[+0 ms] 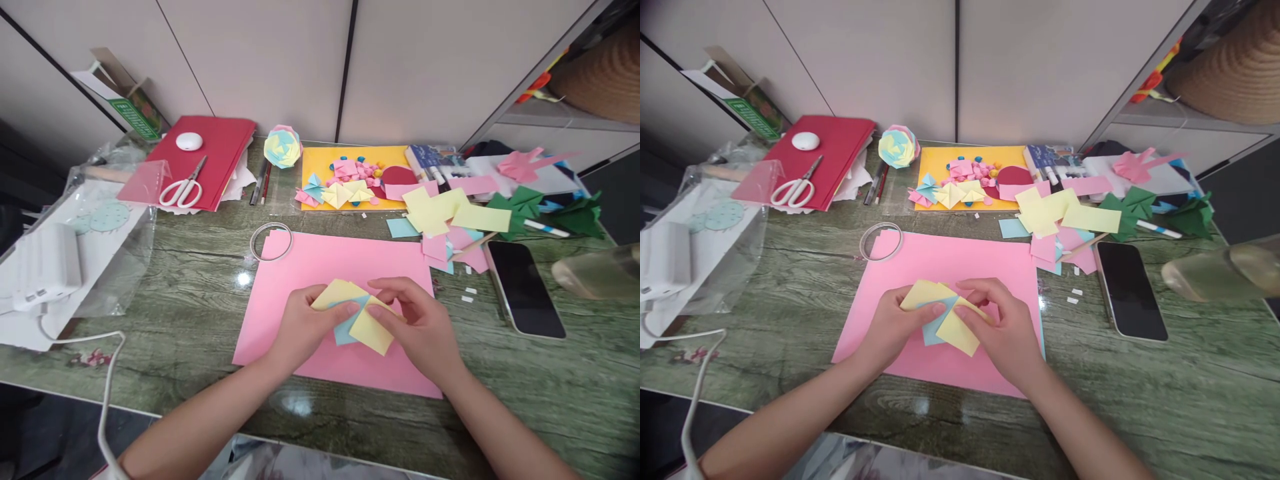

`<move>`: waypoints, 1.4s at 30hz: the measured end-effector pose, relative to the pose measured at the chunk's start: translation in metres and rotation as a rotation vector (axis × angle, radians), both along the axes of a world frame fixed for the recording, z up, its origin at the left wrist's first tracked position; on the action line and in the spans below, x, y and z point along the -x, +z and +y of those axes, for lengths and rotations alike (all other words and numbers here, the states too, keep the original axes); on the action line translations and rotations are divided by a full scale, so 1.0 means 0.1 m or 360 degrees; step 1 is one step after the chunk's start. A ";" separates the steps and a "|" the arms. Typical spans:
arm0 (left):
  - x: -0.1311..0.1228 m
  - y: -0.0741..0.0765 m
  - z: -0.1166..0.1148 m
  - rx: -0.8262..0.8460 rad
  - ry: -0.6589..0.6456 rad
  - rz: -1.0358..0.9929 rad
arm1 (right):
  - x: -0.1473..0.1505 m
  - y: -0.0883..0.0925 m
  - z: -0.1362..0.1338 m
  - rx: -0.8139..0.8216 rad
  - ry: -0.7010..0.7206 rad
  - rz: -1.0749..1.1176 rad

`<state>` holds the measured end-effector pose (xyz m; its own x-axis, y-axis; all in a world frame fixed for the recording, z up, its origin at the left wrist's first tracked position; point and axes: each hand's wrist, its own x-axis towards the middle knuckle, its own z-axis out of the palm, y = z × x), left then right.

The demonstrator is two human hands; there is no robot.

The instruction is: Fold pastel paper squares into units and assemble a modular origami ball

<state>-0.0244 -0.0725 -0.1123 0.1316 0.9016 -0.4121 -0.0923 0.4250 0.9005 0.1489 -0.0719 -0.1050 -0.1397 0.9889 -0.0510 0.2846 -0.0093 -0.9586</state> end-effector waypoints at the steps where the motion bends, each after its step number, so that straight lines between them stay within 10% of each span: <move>1: 0.00 0.00 0.00 0.0005 -0.0006 0.0003 | 0.00 0.00 0.00 -0.0048 0.0006 -0.0020; 9: 0.02 0.01 0.02 -0.0069 -0.0172 -0.0073 | -0.04 -0.01 0.05 0.0168 0.0101 0.0181; 15: 0.14 0.06 0.08 -0.0811 -0.0048 0.0217 | -0.08 0.01 0.13 0.0739 -0.0134 0.0672; 20: 0.14 0.12 0.09 -0.1261 -0.0554 0.0732 | -0.05 0.01 0.14 0.1039 0.0001 0.0882; 26: 0.09 0.10 0.06 -0.0611 -0.0317 0.0554 | -0.08 -0.05 0.14 0.1137 0.0311 0.0941; 30: 0.09 0.04 0.10 -0.0189 -0.0066 0.0216 | -0.11 -0.03 0.14 0.0694 0.0253 0.0670; 34: 0.05 0.00 0.10 -0.0071 -0.0032 -0.0144 | -0.07 0.04 0.10 0.0303 0.0275 0.0334; 42: -0.03 -0.07 0.07 0.0032 -0.0016 -0.0271 | -0.03 -0.01 0.10 0.0344 0.0147 0.0185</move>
<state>-0.0214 -0.0660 -0.1198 0.2097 0.8917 -0.4010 -0.2385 0.4444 0.8635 0.1516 -0.0617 -0.1062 -0.2464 0.9395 -0.2381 0.1820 -0.1965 -0.9635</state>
